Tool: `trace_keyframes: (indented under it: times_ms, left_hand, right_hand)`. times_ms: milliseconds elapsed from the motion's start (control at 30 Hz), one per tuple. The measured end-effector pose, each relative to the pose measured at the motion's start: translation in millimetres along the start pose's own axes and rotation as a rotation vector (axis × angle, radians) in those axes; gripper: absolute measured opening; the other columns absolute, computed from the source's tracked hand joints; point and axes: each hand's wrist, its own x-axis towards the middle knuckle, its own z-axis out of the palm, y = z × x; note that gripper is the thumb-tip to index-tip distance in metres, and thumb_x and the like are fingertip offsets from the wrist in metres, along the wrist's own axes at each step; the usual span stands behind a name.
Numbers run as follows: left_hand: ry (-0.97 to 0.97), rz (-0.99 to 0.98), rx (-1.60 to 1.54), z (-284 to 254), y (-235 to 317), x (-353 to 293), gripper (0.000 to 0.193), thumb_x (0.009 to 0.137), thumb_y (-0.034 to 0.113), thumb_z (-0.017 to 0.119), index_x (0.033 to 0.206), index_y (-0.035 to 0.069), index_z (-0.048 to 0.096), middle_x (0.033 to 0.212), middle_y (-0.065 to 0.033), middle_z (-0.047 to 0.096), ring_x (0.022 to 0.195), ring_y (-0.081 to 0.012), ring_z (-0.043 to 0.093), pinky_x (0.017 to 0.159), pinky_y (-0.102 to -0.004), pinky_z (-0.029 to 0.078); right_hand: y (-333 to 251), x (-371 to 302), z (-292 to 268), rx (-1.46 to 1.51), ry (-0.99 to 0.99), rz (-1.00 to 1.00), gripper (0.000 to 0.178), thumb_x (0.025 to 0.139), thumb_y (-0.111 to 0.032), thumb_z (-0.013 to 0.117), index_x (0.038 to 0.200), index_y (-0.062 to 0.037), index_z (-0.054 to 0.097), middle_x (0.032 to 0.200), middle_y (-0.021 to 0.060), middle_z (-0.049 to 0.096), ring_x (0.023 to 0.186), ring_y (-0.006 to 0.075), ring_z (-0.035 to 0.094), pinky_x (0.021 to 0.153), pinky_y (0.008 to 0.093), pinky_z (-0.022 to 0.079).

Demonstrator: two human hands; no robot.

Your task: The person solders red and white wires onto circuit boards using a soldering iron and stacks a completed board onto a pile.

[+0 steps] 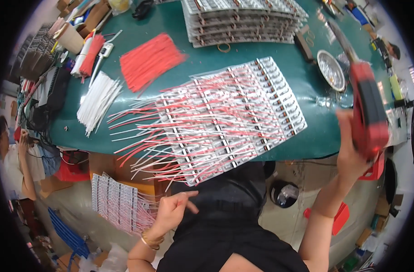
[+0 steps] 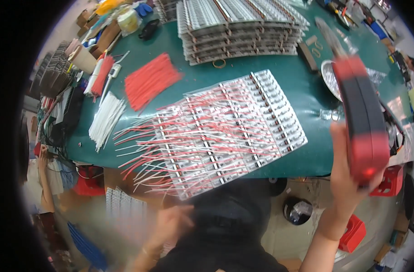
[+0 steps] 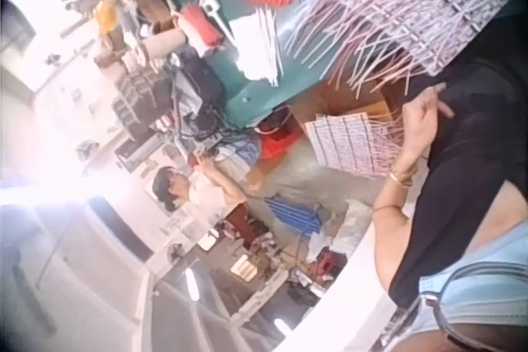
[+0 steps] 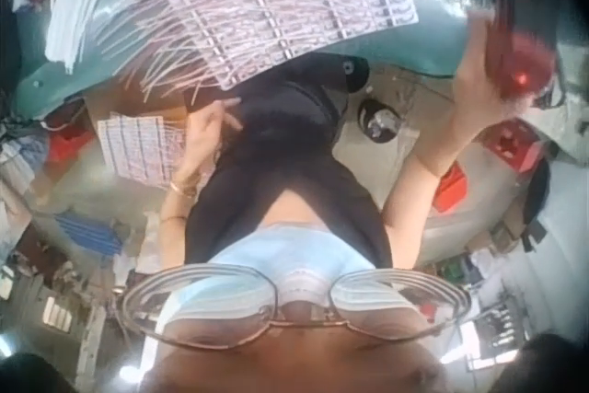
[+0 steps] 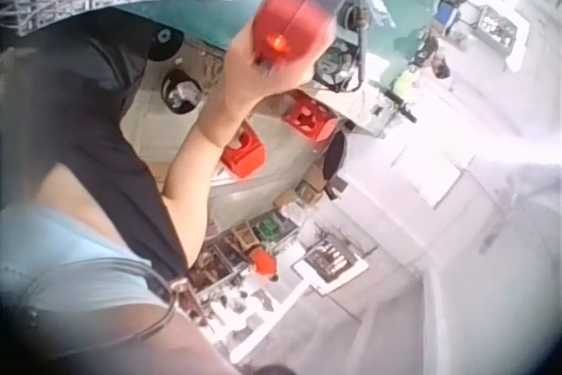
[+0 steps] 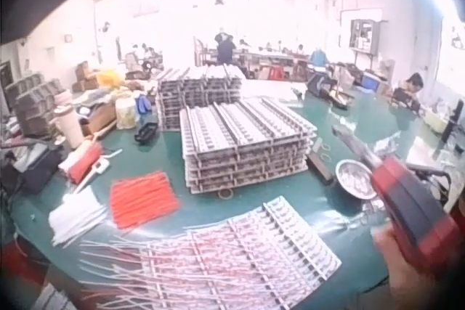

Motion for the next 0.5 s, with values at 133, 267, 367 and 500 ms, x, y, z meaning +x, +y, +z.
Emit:
trace_keyframes:
  times_ms: [133, 267, 367, 500]
  left_hand:
    - [0.221, 0.153, -0.504, 8.1, -39.3, 43.0, 0.01, 0.093, 0.007, 0.064, 0.086, 0.0, 0.065, 0.065, 0.0021, 0.055, 0.054, -0.0036, 0.043, 0.05, -0.021, 0.033]
    - [-0.109, 0.248, -0.896, 20.5, -16.1, 68.7, 0.005, 0.091, 0.006, 0.068, 0.092, 0.006, 0.063, 0.064, 0.0079, 0.043, 0.052, -0.0028, 0.032, 0.048, -0.0231, 0.022]
    - [0.011, 0.293, -0.672, 28.7, -24.2, 74.1, 0.006, 0.09, 0.005, 0.069, 0.091, 0.007, 0.063, 0.068, 0.0072, 0.05, 0.056, -0.0027, 0.038, 0.05, -0.0225, 0.027]
    - [0.07, 0.327, -0.701, 23.8, 18.7, 41.1, 0.016, 0.089, 0.004, 0.068, 0.104, 0.002, 0.067, 0.082, 0.0034, 0.062, 0.064, -0.0027, 0.047, 0.054, -0.0199, 0.033]
  right_hand:
    - [-8.6, 107.1, 73.4, 0.009, 0.01, -0.324, 0.027, 0.087, -0.009, 0.074, 0.112, -0.0024, 0.065, 0.1, 0.0044, 0.074, 0.086, 0.0094, 0.068, 0.076, 0.0247, 0.053]
    - [54.0, 171.2, 157.9, -0.13, -0.054, -0.509, 0.048, 0.084, -0.022, 0.076, 0.127, -0.017, 0.055, 0.101, 0.0174, 0.069, 0.096, 0.038, 0.067, 0.076, 0.0397, 0.053]
    - [73.1, 165.0, 190.8, -0.103, -0.206, -0.317, 0.049, 0.081, -0.019, 0.076, 0.125, -0.0117, 0.055, 0.106, 0.0181, 0.068, 0.097, 0.0392, 0.066, 0.08, 0.0427, 0.052]
    - [98.0, 154.7, 180.4, -0.124, -0.2, -0.451, 0.055, 0.078, -0.003, 0.073, 0.129, -0.0135, 0.056, 0.11, 0.0142, 0.069, 0.099, 0.0332, 0.068, 0.082, 0.0393, 0.054]
